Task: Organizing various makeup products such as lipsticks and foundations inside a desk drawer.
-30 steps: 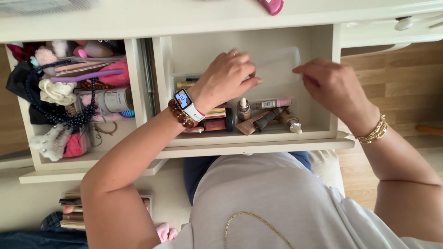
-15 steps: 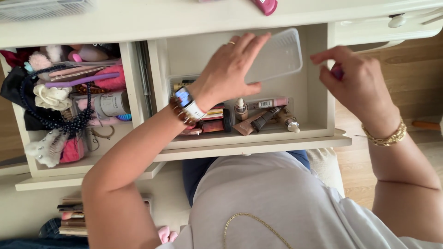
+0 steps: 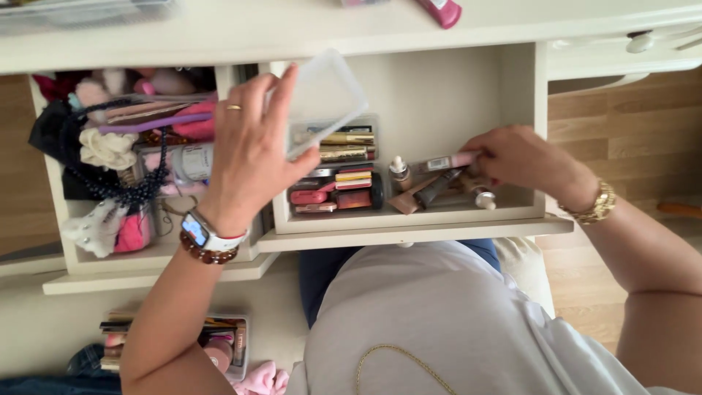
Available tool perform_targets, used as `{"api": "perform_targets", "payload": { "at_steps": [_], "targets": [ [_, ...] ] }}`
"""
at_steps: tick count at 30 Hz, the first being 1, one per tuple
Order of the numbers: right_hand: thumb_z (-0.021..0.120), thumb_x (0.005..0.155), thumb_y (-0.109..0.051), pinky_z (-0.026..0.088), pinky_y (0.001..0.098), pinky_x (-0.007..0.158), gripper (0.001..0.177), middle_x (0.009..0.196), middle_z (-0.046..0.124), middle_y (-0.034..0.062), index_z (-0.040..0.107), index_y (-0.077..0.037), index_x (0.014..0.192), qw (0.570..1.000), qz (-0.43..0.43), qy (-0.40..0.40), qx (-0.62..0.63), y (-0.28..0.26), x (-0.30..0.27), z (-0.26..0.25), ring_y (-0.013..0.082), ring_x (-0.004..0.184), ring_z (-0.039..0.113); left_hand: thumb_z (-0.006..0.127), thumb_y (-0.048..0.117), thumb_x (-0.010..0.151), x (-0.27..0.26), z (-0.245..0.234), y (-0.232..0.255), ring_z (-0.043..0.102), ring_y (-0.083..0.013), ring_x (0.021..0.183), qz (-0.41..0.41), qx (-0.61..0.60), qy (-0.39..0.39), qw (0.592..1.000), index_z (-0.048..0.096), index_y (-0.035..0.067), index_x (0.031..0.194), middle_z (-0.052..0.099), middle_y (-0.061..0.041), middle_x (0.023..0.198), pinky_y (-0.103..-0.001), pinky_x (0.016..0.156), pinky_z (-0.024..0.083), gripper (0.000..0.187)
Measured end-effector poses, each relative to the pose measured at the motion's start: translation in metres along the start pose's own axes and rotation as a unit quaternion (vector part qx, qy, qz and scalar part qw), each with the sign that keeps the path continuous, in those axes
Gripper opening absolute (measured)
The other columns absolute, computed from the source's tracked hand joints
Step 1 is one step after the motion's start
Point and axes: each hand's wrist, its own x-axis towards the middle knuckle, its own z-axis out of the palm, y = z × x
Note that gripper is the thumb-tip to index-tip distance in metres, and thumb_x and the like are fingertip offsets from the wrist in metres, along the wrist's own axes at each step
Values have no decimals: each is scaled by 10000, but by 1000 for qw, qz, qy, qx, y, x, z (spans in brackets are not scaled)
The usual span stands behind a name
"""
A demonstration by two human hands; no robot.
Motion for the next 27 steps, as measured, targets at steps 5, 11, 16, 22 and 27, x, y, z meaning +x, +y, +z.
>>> {"api": "perform_targets", "payload": {
  "at_steps": [5,11,16,22,27],
  "targets": [
    [657,954,-75,600,349,654,274,760,790,108,781,-184,1172,988,139,-31,59,-13,-5,-34,175,638,716,885,396,836,-24,-23,-24,502,-358,1255,-41,18,13,999,321,34,1606,476,-185,1347,-542,1014,454,1020],
    [581,993,-19,618,353,757,301,834,776,124,746,-60,1242,977,174,42,115,29,23,-46,221,744,759,856,353,914,-40,-50,-30,501,-336,1266,-65,-2,52,997,352,23,1596,477,-168,1354,-525,1088,433,911],
    [533,1039,-130,643,307,752,324,910,760,140,670,-15,1309,950,159,55,261,22,58,-38,206,788,755,841,386,907,-50,-53,-38,515,-331,1292,-31,4,52,998,373,31,1584,482,-164,1341,-553,1137,408,897],
    [565,1066,-181,569,303,610,297,854,688,118,684,-18,1285,943,119,94,298,-8,84,-30,152,679,657,822,422,790,-54,-53,-33,536,-337,1164,48,-52,-58,996,479,63,1520,560,-166,1293,-542,1001,424,883],
    [540,1042,-103,444,277,531,273,829,663,81,710,-61,1252,961,57,92,256,13,121,-20,110,594,484,802,412,749,-60,-55,-27,545,-338,1151,65,-85,-63,992,515,75,1506,573,-145,1289,-520,1037,433,877]
  ]
}}
